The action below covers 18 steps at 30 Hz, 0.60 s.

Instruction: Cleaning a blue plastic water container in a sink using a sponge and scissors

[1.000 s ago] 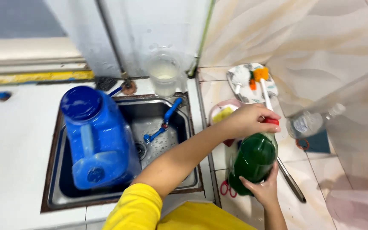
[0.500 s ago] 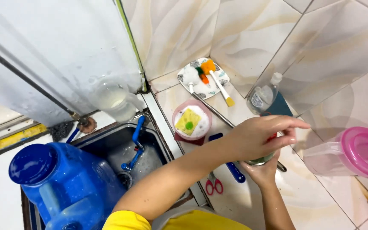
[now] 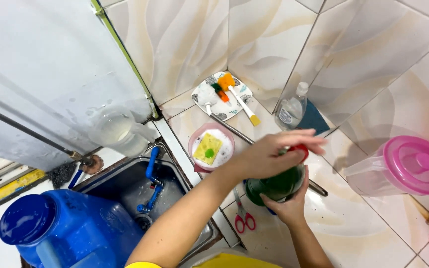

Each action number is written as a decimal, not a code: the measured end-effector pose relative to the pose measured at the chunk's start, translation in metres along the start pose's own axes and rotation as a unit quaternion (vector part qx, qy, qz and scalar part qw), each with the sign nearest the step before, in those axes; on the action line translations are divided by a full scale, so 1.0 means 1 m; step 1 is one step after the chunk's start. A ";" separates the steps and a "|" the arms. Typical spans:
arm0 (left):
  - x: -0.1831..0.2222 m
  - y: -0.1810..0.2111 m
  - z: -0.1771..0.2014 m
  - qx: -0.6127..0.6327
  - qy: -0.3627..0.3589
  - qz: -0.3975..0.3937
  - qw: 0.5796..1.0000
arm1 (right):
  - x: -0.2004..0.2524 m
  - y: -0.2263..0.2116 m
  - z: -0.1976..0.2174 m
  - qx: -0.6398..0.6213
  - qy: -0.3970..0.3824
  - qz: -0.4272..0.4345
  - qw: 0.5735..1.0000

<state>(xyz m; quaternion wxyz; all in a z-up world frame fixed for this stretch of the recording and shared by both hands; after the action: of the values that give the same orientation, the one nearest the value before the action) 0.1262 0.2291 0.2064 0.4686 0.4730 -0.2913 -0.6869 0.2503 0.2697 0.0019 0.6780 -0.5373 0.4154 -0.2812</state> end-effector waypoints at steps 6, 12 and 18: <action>-0.029 0.022 -0.057 -0.071 -0.077 0.111 0.988 | -0.018 0.006 0.012 -0.003 0.065 -0.049 0.997; -0.049 -0.013 -0.077 -0.124 0.155 -0.028 0.980 | -0.047 0.011 0.038 0.032 0.134 0.014 0.990; -0.060 -0.061 -0.100 -0.067 0.015 -0.005 0.998 | -0.084 0.023 0.076 0.066 0.210 0.079 0.972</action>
<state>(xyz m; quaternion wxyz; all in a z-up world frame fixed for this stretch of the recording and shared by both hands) 0.2033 0.3124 0.1392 0.5002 0.4523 -0.2357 -0.6998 0.2726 0.3829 0.0080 0.6293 -0.3857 0.5707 -0.3599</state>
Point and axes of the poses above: each hand's wrist, its own x-axis away from the middle knuckle, its own z-axis out of the back of the hand, y = z × x, the point moved 9 cm from there along -x, towards the middle knuckle, and after that the axes turned 6 degrees about -x, right-handed, at the moved point
